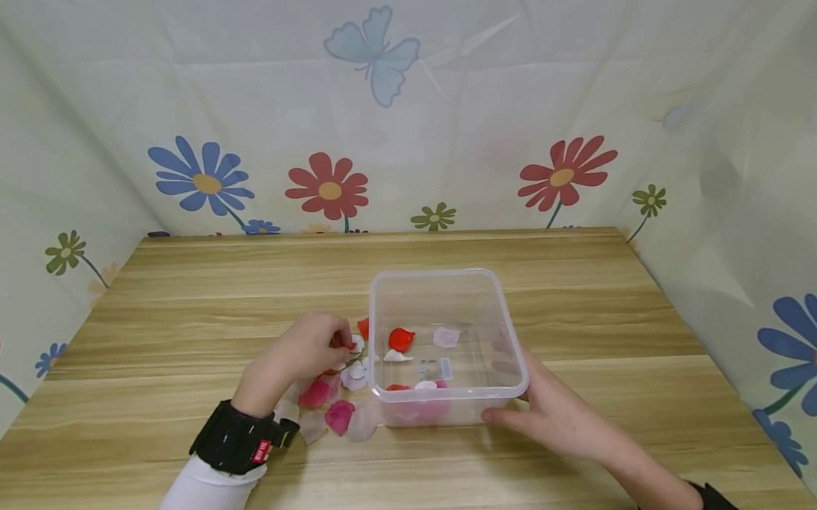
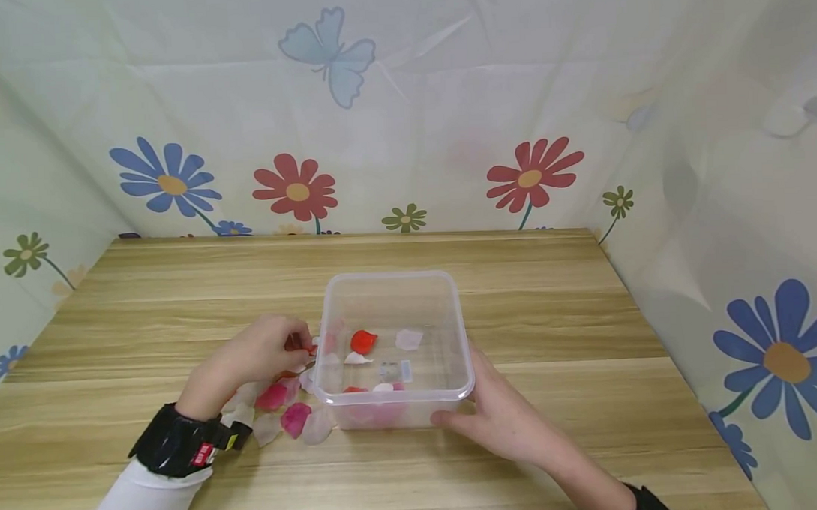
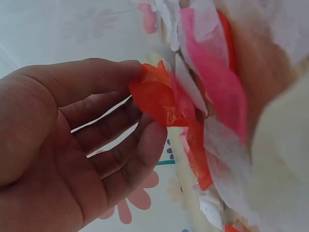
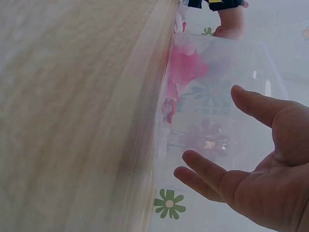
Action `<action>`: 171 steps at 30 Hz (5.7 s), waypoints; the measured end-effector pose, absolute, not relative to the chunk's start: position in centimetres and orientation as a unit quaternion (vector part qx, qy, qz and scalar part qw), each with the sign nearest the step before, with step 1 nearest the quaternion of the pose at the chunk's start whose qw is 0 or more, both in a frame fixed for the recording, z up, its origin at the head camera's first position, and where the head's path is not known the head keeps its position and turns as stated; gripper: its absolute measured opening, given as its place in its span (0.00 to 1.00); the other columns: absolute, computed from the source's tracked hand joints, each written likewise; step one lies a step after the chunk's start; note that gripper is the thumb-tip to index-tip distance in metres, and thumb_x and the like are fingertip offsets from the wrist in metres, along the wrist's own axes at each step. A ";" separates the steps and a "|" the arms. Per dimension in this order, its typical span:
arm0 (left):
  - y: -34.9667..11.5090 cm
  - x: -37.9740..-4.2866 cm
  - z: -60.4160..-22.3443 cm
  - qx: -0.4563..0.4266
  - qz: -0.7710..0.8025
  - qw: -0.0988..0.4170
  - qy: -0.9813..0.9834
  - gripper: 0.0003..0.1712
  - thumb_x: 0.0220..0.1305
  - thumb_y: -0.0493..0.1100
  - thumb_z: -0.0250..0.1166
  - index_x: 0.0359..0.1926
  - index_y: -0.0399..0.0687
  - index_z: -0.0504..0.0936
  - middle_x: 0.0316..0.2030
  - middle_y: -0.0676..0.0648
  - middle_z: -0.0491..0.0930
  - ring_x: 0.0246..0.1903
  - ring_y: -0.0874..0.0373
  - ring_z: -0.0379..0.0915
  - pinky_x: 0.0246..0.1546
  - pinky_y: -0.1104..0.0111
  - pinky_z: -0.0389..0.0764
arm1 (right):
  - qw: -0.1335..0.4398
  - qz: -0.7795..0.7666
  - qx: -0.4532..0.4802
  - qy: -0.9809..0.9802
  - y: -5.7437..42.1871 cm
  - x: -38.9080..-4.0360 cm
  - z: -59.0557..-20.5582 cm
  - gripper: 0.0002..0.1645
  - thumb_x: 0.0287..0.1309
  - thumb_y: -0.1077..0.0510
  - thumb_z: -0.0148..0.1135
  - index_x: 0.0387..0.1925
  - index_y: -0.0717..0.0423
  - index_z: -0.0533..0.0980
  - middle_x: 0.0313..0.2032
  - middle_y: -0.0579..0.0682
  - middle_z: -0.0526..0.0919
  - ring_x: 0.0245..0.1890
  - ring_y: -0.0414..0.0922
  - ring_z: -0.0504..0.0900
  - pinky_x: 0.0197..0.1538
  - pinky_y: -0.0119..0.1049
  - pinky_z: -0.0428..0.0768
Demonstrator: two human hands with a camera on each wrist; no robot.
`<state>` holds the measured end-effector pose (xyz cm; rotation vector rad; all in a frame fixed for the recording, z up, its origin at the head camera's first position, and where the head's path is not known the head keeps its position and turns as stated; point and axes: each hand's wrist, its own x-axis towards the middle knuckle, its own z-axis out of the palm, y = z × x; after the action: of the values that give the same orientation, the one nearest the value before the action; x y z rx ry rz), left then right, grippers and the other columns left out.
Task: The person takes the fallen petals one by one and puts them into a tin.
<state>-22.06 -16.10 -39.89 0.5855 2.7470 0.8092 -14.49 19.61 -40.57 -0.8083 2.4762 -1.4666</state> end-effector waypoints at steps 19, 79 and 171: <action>-16.4 -21.9 -38.4 0.170 0.313 0.035 0.934 0.02 0.63 0.34 0.71 0.36 0.41 0.84 0.30 0.49 0.80 0.31 0.53 0.74 0.33 0.65 0.81 | 0.067 -0.477 -0.270 0.834 19.7 -14.5 -40.6 0.63 0.55 0.61 0.78 0.81 0.49 0.47 0.69 0.63 0.66 0.65 0.61 0.72 0.62 0.59 0.73; -11.7 -17.7 -34.4 0.410 0.415 -0.143 0.799 0.15 0.61 0.27 0.71 0.48 0.43 0.83 0.43 0.52 0.83 0.44 0.61 0.81 0.47 0.70 0.83 | 0.085 -0.507 -0.274 0.813 19.6 -14.5 -40.7 0.63 0.55 0.64 0.77 0.81 0.48 0.47 0.69 0.64 0.65 0.62 0.61 0.74 0.60 0.53 0.76; -15.5 -21.8 -38.9 0.246 0.298 0.026 0.922 0.05 0.63 0.28 0.68 0.37 0.41 0.87 0.31 0.50 0.81 0.31 0.55 0.74 0.36 0.65 0.81 | 0.082 -0.490 -0.262 0.827 19.7 -14.5 -40.7 0.65 0.55 0.64 0.77 0.82 0.52 0.43 0.73 0.66 0.57 0.67 0.64 0.68 0.62 0.56 0.73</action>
<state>-21.76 -15.52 -38.91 0.7600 2.8490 0.9209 -14.51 19.69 -40.74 -0.7836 2.4709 -1.4655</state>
